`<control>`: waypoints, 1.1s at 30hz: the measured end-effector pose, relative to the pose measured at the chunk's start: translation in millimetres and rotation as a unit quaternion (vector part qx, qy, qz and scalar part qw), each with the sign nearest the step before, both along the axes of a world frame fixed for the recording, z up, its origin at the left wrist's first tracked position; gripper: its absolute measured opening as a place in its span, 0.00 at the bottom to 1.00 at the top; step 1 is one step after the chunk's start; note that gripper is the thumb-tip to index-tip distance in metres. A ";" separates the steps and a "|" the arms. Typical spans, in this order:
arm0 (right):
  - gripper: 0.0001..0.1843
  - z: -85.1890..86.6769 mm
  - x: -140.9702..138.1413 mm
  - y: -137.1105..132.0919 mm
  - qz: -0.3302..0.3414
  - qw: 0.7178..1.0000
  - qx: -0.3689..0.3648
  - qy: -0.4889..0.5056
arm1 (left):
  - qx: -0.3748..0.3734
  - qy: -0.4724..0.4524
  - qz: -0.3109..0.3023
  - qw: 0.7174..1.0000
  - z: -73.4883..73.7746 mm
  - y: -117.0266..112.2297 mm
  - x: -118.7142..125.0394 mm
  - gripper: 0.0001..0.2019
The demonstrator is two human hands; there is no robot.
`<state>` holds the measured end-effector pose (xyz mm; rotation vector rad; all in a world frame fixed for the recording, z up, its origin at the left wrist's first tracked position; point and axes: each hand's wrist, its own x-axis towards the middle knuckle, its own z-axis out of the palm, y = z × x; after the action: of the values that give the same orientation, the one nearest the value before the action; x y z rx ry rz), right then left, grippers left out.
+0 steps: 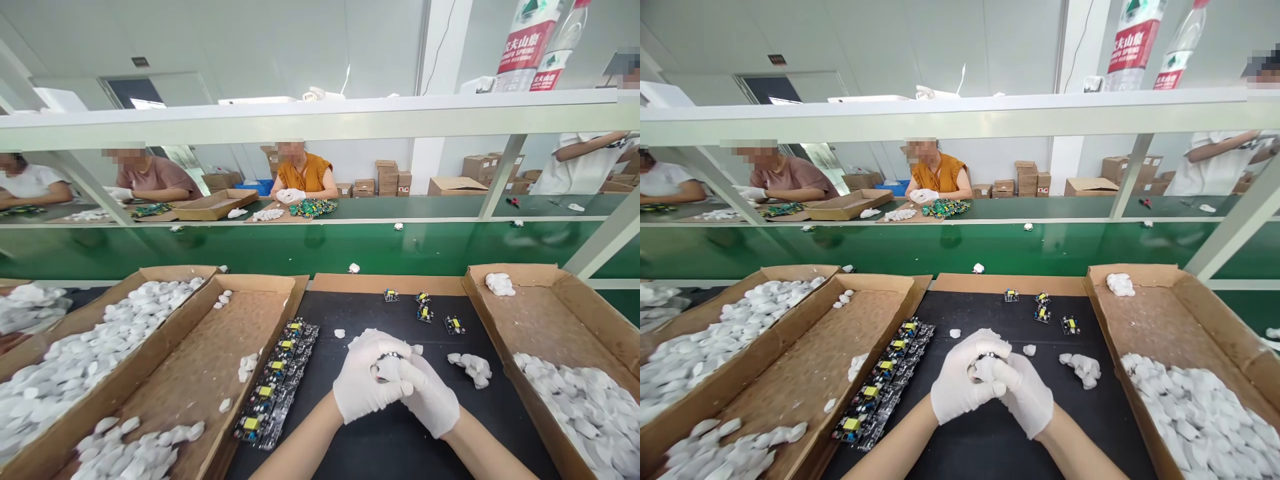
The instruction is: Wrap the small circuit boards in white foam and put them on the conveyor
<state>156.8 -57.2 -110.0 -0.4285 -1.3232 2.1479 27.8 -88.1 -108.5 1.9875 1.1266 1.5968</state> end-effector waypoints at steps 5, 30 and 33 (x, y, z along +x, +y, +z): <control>0.18 0.9 3.0 0.8 0.037 0.997 -0.045 0.043 | 0.009 0.017 0.008 1.000 1.0 -0.4 0.1 0.09; 0.21 5.7 4.9 7.0 -0.084 0.986 0.094 -0.107 | 0.066 0.117 0.101 0.986 -6.4 4.7 -2.1 0.17; 0.19 4.6 5.4 7.5 -0.075 0.981 0.119 -0.134 | 0.055 0.104 0.077 0.990 -3.3 3.5 -2.1 0.15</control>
<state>162.3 -49.6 -105.4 -0.7131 -1.6190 1.8268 25.7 -84.6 -111.7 2.2292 1.3249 1.5845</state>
